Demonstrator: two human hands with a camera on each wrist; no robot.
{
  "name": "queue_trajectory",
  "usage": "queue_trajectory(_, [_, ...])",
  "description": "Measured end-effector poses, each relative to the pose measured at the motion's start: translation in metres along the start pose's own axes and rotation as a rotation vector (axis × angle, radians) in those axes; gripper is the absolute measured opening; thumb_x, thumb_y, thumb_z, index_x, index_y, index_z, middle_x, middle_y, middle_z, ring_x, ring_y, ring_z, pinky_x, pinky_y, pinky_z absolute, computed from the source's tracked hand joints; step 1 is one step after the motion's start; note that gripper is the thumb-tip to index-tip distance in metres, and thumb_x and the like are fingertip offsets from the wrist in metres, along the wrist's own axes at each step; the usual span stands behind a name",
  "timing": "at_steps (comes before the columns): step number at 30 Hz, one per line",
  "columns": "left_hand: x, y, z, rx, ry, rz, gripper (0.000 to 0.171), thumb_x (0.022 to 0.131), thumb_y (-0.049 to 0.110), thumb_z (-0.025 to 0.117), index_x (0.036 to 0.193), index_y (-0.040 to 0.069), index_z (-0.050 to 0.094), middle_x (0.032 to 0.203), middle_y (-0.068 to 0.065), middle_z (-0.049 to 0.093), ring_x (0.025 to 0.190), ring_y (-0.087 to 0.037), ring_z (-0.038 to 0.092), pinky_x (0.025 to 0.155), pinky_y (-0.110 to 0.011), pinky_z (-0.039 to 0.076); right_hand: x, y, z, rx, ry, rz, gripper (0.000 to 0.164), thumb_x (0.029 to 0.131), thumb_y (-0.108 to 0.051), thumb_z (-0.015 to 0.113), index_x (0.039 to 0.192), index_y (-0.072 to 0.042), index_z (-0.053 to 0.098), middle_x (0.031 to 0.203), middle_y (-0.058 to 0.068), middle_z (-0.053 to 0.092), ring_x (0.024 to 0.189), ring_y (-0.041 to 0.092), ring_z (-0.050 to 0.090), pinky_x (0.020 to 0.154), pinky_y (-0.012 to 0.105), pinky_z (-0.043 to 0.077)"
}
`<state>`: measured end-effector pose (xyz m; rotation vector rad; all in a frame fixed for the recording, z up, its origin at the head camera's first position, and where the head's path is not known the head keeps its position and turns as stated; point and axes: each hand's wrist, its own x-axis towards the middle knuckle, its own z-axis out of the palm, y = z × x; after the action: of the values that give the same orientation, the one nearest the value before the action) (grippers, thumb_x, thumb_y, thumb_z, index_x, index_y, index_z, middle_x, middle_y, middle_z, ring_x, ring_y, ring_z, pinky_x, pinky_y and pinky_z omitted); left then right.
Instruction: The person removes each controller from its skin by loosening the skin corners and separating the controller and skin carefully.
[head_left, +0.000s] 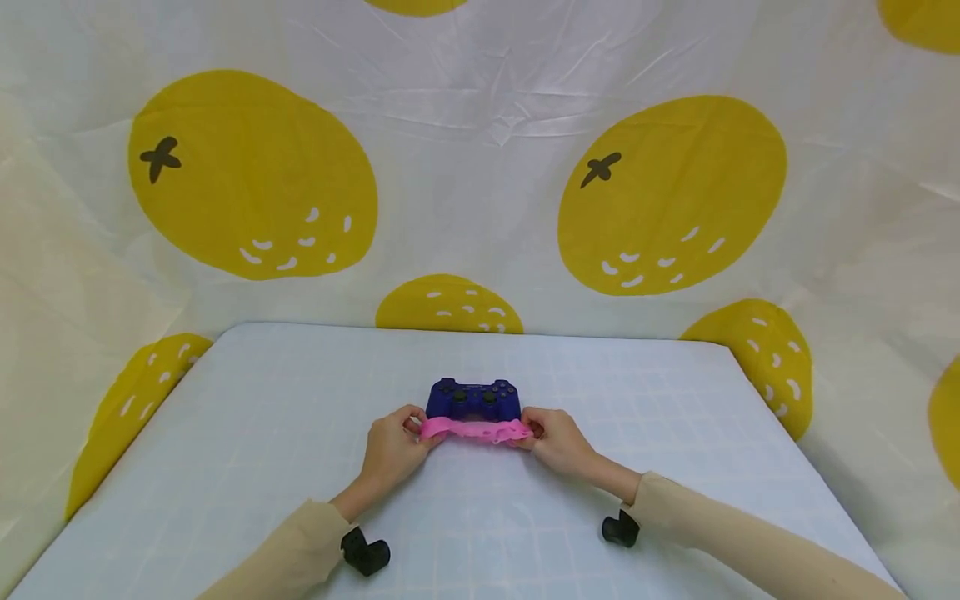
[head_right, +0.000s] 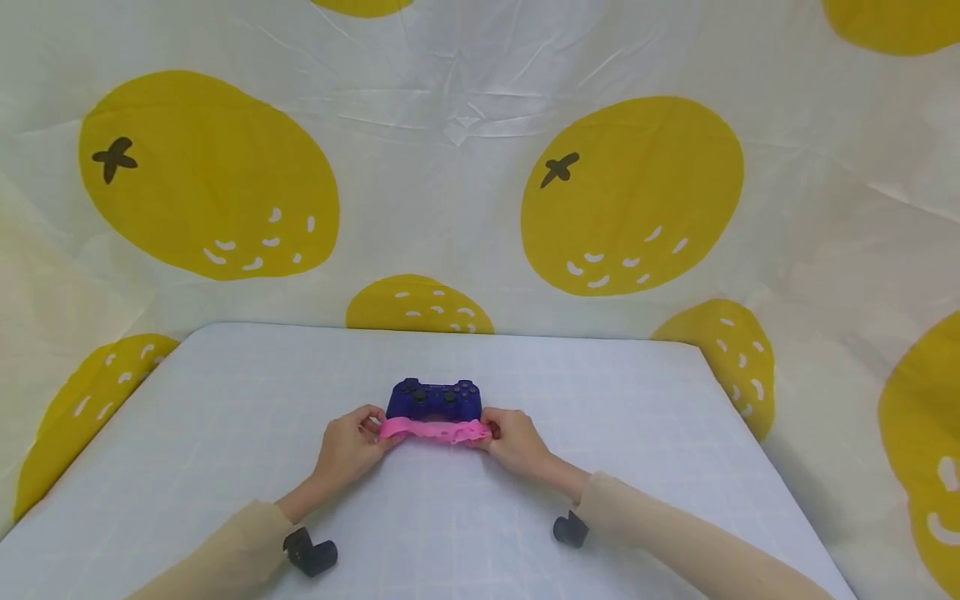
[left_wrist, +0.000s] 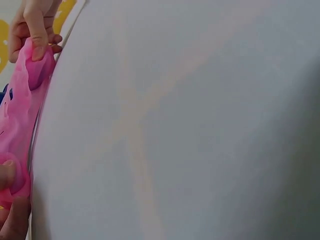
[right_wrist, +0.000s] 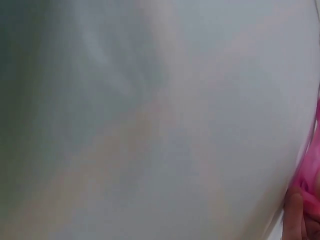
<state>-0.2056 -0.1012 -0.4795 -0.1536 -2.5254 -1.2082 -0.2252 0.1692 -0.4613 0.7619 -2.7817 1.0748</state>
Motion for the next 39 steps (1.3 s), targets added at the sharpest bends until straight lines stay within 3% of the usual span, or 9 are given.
queue_trajectory(15, [0.001, -0.002, -0.009, 0.011, -0.042, 0.061, 0.029, 0.063, 0.025, 0.090, 0.077, 0.012, 0.069, 0.061, 0.003, 0.063, 0.052, -0.002, 0.051, 0.053, -0.018, 0.043, -0.002, 0.005, -0.007, 0.026, -0.075, -0.016, 0.013, 0.082, -0.006, 0.070, 0.079, -0.014, 0.060, 0.070, -0.006, 0.056, 0.064, 0.007, 0.045, 0.058, 0.019, 0.039])
queue_trajectory(22, [0.007, -0.010, -0.017, -0.005, -0.154, 0.115, 0.025, 0.067, 0.024, 0.088, 0.080, 0.013, 0.069, 0.069, 0.003, 0.068, 0.056, -0.001, 0.055, 0.057, -0.018, 0.048, 0.003, 0.009, -0.014, 0.039, -0.165, -0.075, 0.011, 0.084, -0.009, 0.071, 0.084, -0.013, 0.060, 0.076, -0.004, 0.058, 0.068, 0.008, 0.047, 0.060, 0.019, 0.040])
queue_trajectory(28, [0.008, -0.011, -0.022, 0.019, -0.248, 0.176, 0.016, 0.073, 0.017, 0.083, 0.079, 0.012, 0.069, 0.067, 0.005, 0.064, 0.057, -0.001, 0.050, 0.054, -0.018, 0.044, 0.005, 0.013, -0.016, 0.009, -0.186, -0.101, 0.012, 0.082, -0.011, 0.073, 0.083, -0.014, 0.061, 0.075, -0.005, 0.059, 0.065, 0.004, 0.047, 0.059, 0.018, 0.041])
queue_trajectory(30, [0.006, -0.009, -0.022, 0.040, -0.241, 0.187, 0.015, 0.074, 0.014, 0.082, 0.078, 0.012, 0.068, 0.065, 0.006, 0.062, 0.056, -0.001, 0.048, 0.054, -0.018, 0.043, 0.003, 0.013, -0.014, 0.006, -0.170, -0.098, 0.014, 0.082, -0.012, 0.073, 0.081, -0.013, 0.060, 0.074, -0.004, 0.060, 0.062, 0.003, 0.046, 0.057, 0.018, 0.040])
queue_trajectory(35, [0.001, -0.001, -0.016, 0.098, -0.152, 0.176, 0.016, 0.071, 0.008, 0.080, 0.072, 0.014, 0.064, 0.062, 0.007, 0.059, 0.057, -0.001, 0.048, 0.054, -0.018, 0.042, 0.001, 0.007, -0.009, -0.010, -0.088, -0.076, 0.016, 0.080, -0.014, 0.076, 0.077, -0.013, 0.060, 0.069, -0.004, 0.060, 0.055, 0.001, 0.043, 0.052, 0.017, 0.038])
queue_trajectory(39, [-0.002, 0.007, -0.010, 0.110, -0.151, 0.155, 0.016, 0.072, 0.007, 0.078, 0.069, 0.014, 0.063, 0.062, 0.007, 0.060, 0.056, -0.002, 0.048, 0.054, -0.018, 0.041, 0.001, 0.001, -0.006, -0.047, -0.073, -0.049, 0.016, 0.078, -0.011, 0.074, 0.074, -0.013, 0.059, 0.060, -0.008, 0.049, 0.054, 0.001, 0.038, 0.051, 0.016, 0.032])
